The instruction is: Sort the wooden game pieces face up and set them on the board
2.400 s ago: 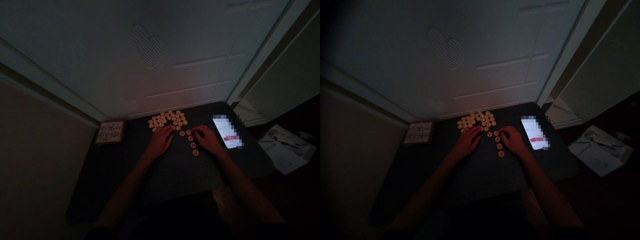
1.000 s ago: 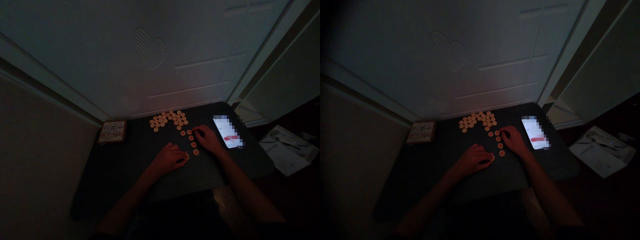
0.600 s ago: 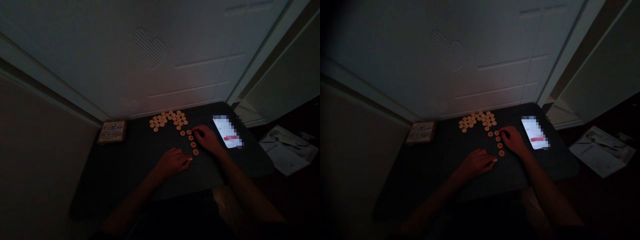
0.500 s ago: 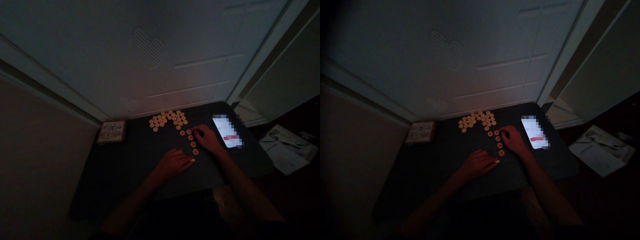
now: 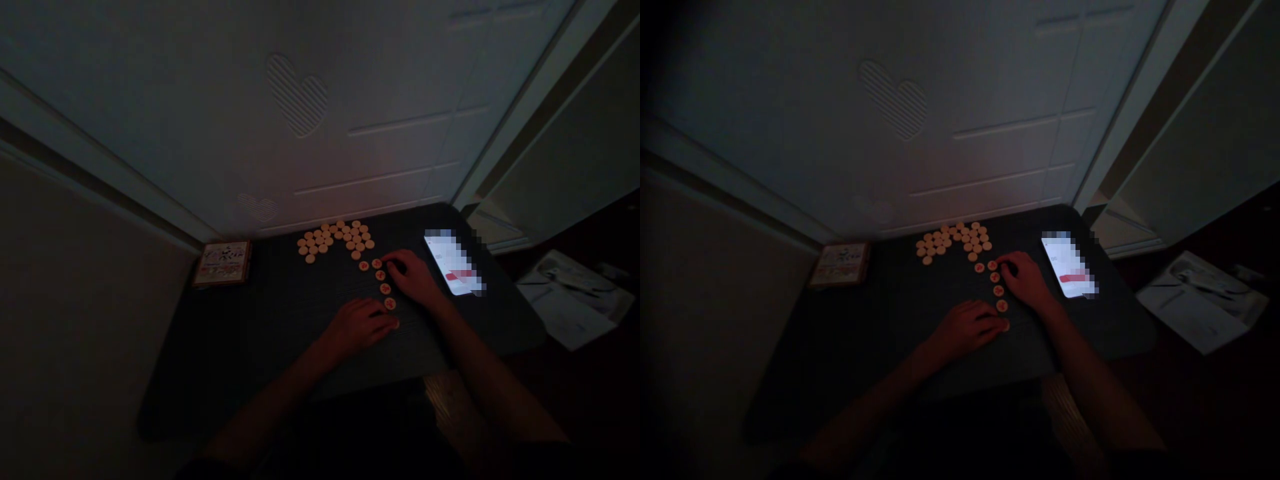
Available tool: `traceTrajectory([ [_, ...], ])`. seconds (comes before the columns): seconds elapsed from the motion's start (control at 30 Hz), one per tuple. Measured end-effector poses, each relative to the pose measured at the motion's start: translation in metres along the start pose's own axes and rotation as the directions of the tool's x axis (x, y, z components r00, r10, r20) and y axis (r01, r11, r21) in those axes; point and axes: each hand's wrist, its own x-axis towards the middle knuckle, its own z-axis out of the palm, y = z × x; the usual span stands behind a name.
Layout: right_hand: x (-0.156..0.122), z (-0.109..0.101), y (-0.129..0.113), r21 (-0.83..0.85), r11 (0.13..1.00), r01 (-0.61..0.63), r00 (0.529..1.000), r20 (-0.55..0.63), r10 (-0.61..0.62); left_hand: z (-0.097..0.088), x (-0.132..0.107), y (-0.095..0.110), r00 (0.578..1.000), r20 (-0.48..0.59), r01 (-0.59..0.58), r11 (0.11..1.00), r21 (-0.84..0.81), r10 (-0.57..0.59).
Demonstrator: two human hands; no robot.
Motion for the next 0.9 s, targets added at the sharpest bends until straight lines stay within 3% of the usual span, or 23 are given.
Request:
traceTrajectory([
  [0.6,0.0,0.002,0.002,0.008,1.0,0.016,1.0,-0.012,-0.016,0.003,-0.002,-0.003,0.994,-0.095,-0.047,0.993,0.109,0.057],
  [0.9,0.0,0.002,0.004,0.019,1.0,0.001,1.0,-0.009,0.0,-0.022,-0.011,-0.039,0.977,-0.209,0.083,0.984,0.156,-0.049],
])
